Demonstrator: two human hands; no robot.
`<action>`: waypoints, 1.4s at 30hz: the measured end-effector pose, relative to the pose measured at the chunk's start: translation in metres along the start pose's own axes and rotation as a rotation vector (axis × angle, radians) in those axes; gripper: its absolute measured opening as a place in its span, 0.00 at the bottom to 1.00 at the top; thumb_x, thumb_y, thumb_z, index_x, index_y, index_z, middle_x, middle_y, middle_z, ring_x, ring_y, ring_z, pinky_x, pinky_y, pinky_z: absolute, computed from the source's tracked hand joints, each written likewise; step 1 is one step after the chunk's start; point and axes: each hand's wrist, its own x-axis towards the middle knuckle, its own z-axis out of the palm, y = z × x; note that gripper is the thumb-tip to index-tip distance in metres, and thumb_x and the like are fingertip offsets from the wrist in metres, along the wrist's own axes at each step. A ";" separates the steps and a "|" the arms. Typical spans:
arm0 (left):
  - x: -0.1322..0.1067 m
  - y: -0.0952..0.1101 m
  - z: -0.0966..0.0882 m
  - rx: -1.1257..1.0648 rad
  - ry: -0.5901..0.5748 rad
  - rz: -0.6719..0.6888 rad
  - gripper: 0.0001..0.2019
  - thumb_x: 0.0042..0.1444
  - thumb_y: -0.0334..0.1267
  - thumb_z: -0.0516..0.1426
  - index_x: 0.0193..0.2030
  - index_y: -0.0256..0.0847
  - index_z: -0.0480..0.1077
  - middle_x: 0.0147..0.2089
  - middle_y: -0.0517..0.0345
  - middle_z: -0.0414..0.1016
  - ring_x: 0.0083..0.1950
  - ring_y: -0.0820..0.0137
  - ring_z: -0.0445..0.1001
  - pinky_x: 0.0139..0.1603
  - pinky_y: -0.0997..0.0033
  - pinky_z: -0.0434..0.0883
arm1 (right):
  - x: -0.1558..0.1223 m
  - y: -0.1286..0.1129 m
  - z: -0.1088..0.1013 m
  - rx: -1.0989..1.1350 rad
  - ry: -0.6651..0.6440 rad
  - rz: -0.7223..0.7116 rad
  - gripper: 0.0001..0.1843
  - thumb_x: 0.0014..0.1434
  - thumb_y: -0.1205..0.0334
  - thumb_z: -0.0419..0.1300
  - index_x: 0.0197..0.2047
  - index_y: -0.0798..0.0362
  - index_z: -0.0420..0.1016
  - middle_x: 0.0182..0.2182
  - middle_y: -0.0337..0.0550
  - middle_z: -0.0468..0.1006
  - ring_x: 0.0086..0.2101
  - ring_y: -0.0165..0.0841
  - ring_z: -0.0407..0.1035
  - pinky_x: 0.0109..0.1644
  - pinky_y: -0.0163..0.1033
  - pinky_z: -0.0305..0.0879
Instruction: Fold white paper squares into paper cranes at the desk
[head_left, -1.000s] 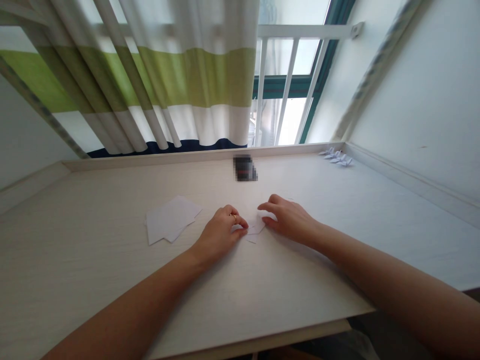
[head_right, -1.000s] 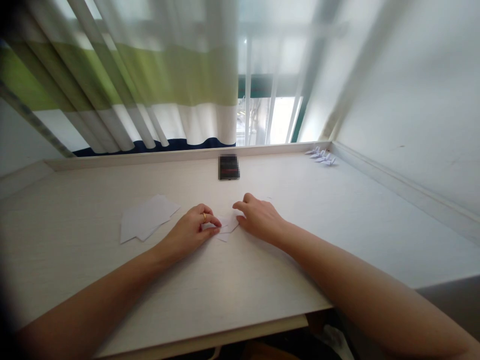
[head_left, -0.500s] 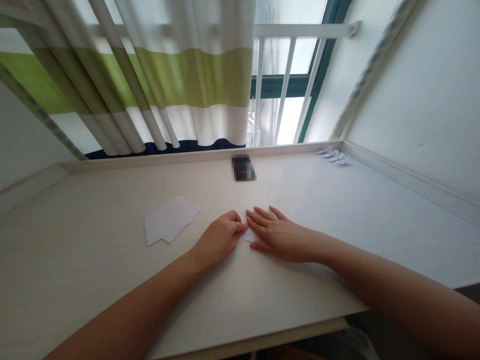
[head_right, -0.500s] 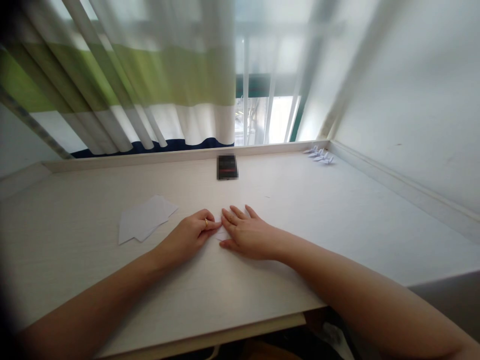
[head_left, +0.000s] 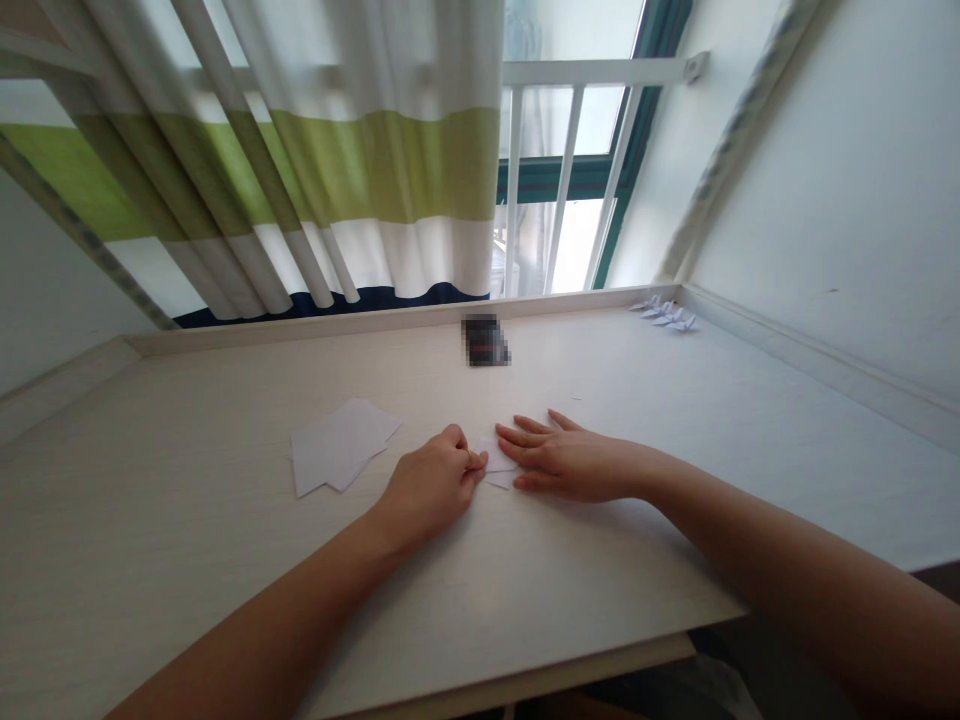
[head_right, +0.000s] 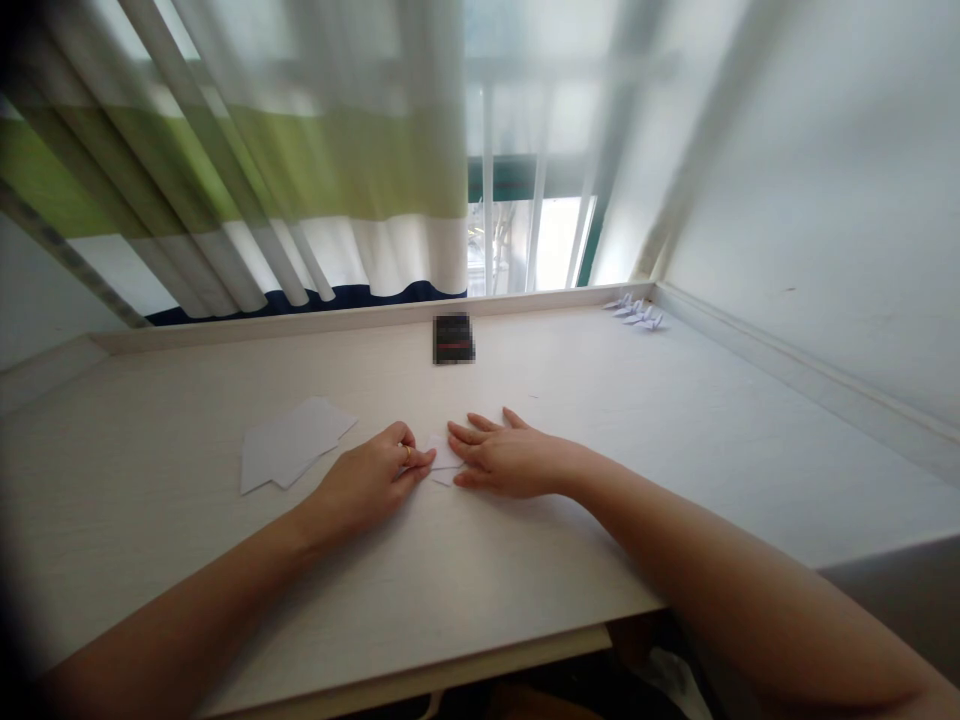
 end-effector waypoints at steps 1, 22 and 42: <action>-0.001 0.001 -0.002 0.016 -0.012 0.000 0.21 0.57 0.46 0.40 0.36 0.44 0.73 0.38 0.57 0.66 0.29 0.73 0.66 0.27 0.73 0.59 | -0.001 0.000 -0.001 -0.008 -0.003 0.009 0.28 0.60 0.50 0.40 0.61 0.53 0.49 0.61 0.46 0.44 0.60 0.46 0.36 0.57 0.62 0.33; -0.006 -0.001 -0.012 0.030 -0.172 0.031 0.20 0.56 0.46 0.41 0.41 0.44 0.71 0.38 0.54 0.65 0.29 0.71 0.66 0.27 0.73 0.59 | -0.013 0.009 -0.014 -0.127 -0.005 0.104 0.21 0.58 0.55 0.47 0.51 0.53 0.66 0.57 0.51 0.57 0.56 0.46 0.51 0.55 0.62 0.45; 0.012 -0.011 0.008 -0.349 0.062 -0.061 0.14 0.47 0.48 0.53 0.24 0.40 0.70 0.29 0.59 0.68 0.29 0.72 0.66 0.30 0.73 0.62 | 0.025 0.006 0.022 0.066 0.406 0.078 0.24 0.54 0.50 0.52 0.52 0.53 0.63 0.52 0.53 0.61 0.54 0.41 0.52 0.54 0.49 0.52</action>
